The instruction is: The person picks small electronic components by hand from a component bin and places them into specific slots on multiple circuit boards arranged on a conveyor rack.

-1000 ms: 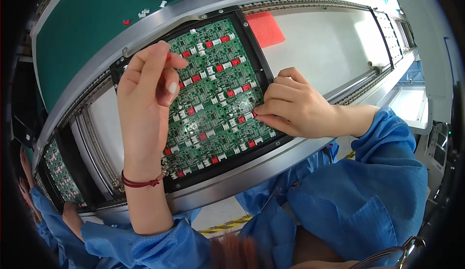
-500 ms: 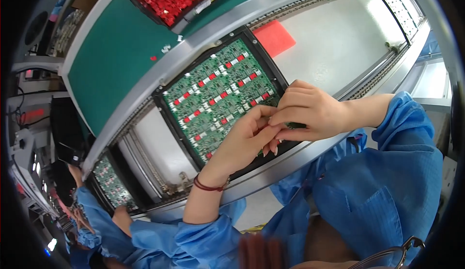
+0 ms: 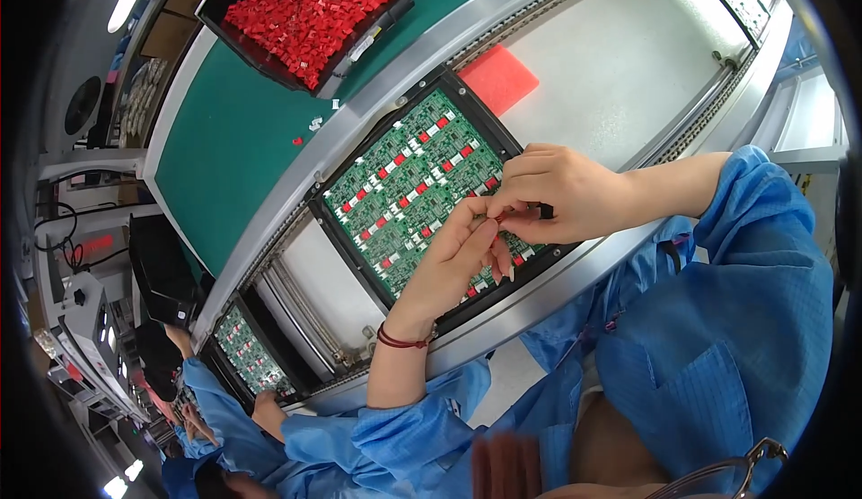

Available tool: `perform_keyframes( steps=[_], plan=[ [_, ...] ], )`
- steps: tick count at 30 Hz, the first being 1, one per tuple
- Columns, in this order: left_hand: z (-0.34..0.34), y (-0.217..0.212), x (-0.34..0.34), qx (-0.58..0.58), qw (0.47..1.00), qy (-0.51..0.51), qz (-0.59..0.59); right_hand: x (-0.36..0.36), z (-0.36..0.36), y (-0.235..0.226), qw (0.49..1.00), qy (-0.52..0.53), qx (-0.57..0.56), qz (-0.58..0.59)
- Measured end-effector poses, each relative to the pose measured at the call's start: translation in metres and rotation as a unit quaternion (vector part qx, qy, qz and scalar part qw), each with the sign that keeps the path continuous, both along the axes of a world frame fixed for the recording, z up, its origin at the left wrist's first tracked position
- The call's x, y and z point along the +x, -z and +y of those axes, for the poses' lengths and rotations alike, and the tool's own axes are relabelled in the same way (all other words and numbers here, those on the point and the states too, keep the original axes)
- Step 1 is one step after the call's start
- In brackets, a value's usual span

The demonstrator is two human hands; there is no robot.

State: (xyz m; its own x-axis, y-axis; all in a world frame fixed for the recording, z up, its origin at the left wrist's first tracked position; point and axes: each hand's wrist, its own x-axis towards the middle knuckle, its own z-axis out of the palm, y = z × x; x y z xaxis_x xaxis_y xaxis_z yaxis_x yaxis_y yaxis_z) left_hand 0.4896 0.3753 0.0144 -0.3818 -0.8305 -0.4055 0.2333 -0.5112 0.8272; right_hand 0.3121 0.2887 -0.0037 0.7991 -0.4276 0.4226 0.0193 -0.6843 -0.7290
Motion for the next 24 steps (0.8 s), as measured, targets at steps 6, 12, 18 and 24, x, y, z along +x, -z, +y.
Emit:
perform_keyframes(
  steps=[6,12,18,24],
  plan=[
    [0.006,0.001,0.01,-0.02,1.0,0.01,-0.003,0.005,0.0,-0.006,0.999,-0.02,-0.04,-0.003],
    [-0.003,-0.02,0.057,-0.138,0.963,-0.186,-0.136,0.001,-0.005,-0.012,0.991,0.01,0.137,-0.007],
    [-0.005,-0.01,0.1,-0.14,0.911,-0.355,-0.156,0.01,-0.001,-0.013,0.99,0.0,0.143,0.002],
    [-0.007,-0.009,0.093,-0.133,0.925,-0.332,-0.124,0.007,-0.001,-0.01,0.987,-0.003,0.161,0.013]
  ],
)
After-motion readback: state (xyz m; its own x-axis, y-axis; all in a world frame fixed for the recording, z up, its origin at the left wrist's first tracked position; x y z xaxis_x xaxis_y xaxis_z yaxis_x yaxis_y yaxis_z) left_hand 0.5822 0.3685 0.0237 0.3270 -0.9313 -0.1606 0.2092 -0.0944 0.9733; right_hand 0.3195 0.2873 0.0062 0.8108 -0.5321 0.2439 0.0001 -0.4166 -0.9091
